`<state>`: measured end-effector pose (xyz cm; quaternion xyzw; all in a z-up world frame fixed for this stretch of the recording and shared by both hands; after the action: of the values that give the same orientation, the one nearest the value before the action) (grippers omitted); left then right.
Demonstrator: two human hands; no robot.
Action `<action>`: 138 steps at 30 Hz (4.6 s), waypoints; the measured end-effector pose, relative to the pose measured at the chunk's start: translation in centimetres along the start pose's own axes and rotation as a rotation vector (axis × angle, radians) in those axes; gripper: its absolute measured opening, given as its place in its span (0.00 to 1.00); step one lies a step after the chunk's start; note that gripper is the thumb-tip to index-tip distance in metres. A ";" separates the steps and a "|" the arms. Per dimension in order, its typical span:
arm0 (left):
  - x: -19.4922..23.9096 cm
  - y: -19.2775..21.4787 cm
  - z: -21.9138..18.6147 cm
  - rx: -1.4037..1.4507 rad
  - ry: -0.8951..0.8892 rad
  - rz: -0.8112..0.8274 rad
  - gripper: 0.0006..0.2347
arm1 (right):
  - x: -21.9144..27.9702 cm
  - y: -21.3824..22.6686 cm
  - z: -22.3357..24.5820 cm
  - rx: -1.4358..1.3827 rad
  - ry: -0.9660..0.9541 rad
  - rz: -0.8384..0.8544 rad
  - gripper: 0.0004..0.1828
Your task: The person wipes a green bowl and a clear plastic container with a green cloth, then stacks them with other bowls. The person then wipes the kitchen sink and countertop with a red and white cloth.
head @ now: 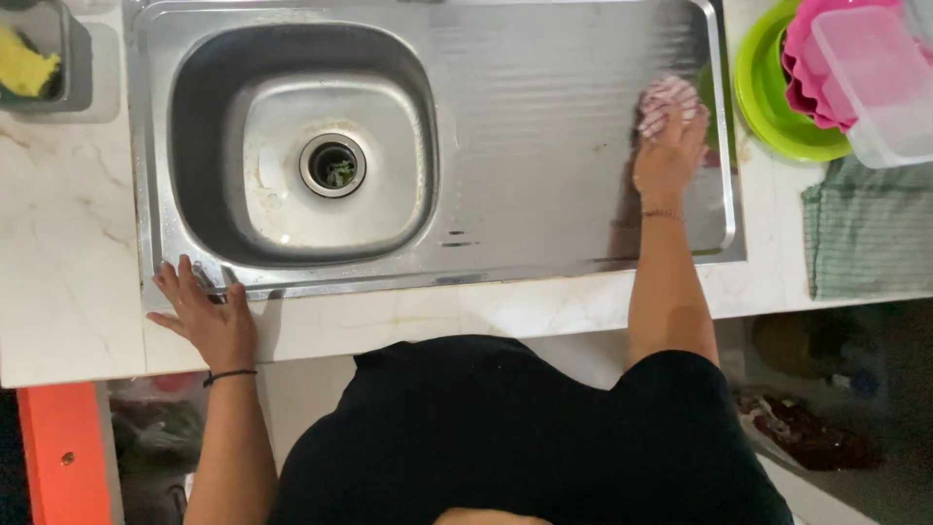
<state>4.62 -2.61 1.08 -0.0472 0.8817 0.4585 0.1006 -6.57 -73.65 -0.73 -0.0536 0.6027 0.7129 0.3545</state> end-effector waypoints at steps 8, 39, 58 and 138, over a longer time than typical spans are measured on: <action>0.5 -0.3 0.6 -0.046 0.017 -0.026 0.39 | -4.8 -8.2 11.0 -0.202 0.104 0.075 0.36; 0.8 3.5 5.1 -0.223 -0.339 0.098 0.24 | 18.9 7.7 25.5 -0.309 0.439 0.566 0.25; -0.5 -0.9 -4.8 -0.004 -0.213 -0.126 0.19 | 19.2 6.4 24.5 -0.130 0.472 0.534 0.28; 1.5 -30.6 -41.5 0.299 -1.264 0.589 0.21 | 19.1 8.5 25.2 -0.168 -0.015 0.344 0.33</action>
<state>2.93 -54.11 -0.52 0.4820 0.6842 0.2805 0.4699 -16.81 -42.81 3.35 0.0260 0.5386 0.8112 0.2263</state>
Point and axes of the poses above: each hand's wrist, its own x-axis away from the middle knuckle, its own y-axis out of the back of the hand, z = x × y, the point moved 5 cm from there along -x, towards the middle knuckle, and after that the axes turned 3 degrees about -x, right-handed, at the moved point
